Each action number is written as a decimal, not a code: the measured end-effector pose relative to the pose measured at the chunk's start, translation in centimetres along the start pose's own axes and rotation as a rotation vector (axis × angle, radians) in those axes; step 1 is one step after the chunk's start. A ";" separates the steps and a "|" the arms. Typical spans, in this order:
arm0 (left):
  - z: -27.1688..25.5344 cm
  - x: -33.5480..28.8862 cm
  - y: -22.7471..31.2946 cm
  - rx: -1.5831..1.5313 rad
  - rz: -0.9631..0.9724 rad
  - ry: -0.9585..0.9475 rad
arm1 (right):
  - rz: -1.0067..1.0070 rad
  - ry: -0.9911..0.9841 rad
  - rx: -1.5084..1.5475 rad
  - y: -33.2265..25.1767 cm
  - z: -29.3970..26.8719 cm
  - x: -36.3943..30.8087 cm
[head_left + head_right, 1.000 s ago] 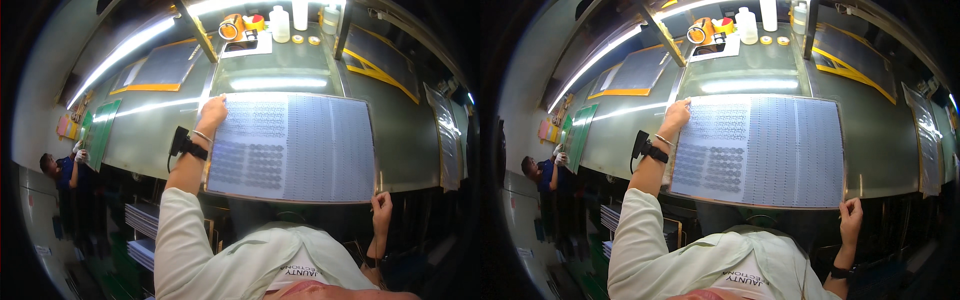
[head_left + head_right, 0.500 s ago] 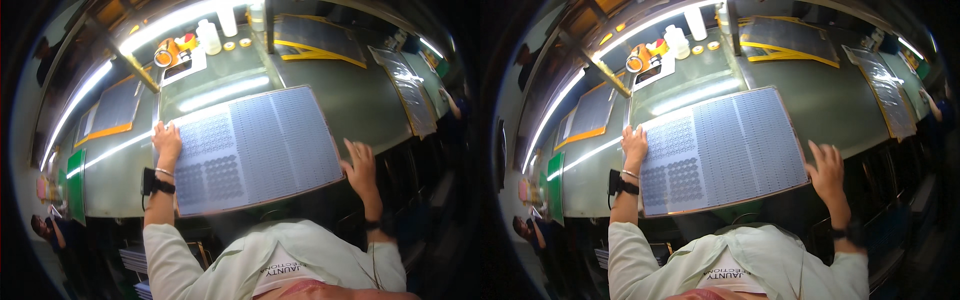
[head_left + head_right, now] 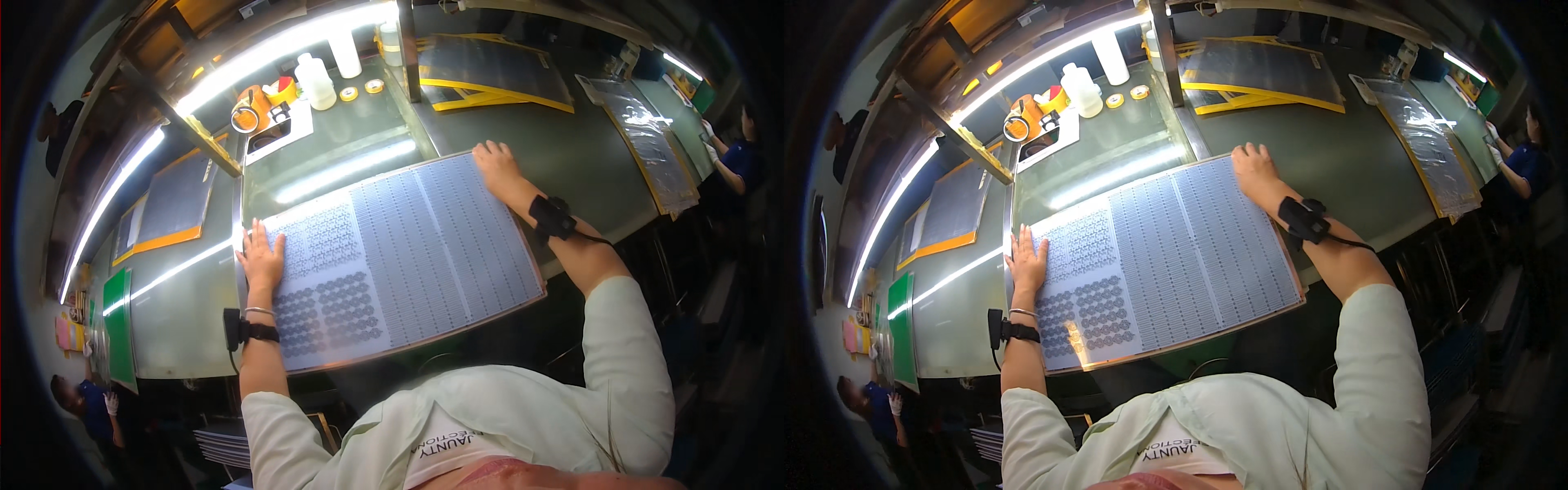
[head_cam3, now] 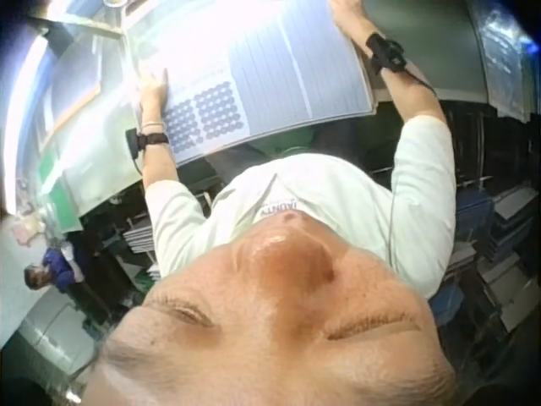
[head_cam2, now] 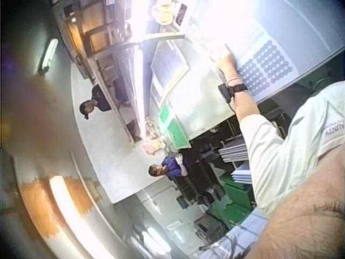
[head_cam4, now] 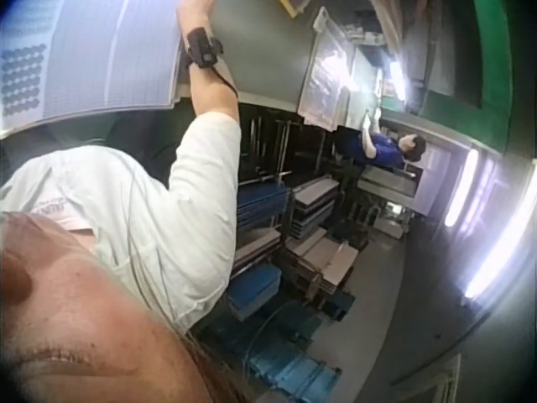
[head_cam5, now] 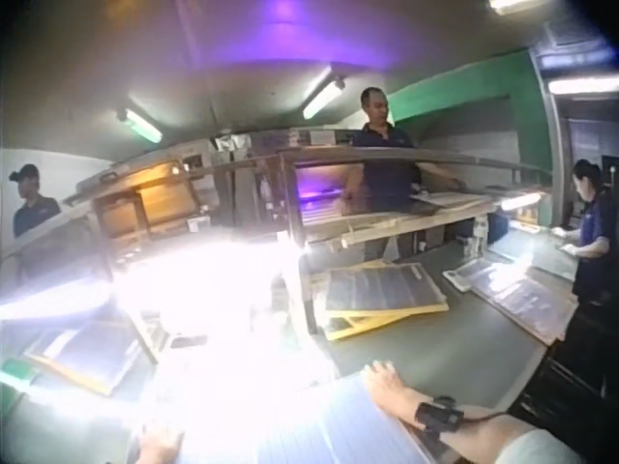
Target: Inspecting and sorting various industrial sheets and panels by moving them from a cart to an inspection table and back into storage racks.
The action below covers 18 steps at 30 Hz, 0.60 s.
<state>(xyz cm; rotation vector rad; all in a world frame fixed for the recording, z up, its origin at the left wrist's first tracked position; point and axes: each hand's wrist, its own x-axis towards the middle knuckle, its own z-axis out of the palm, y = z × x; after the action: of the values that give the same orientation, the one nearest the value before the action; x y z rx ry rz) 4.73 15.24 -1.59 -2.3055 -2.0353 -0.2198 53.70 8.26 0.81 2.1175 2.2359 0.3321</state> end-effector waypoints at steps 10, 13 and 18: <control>-0.7 -1.1 1.0 0.020 -0.198 -0.026 | -0.111 0.227 0.166 -2.8 -5.7 -22.4; -1.4 -6.8 -1.2 0.022 -0.246 -0.071 | -0.067 0.201 0.283 -4.2 -6.4 -27.1; -1.9 -21.7 -1.0 0.113 -0.362 0.348 | 0.621 -0.120 1.520 -2.6 -4.1 -27.2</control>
<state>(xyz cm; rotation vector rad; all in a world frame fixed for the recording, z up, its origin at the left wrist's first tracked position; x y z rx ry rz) 0.98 -6.23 -2.92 -1.6780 -2.1897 -0.4716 52.21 -19.30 1.19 3.0878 1.6816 -2.0110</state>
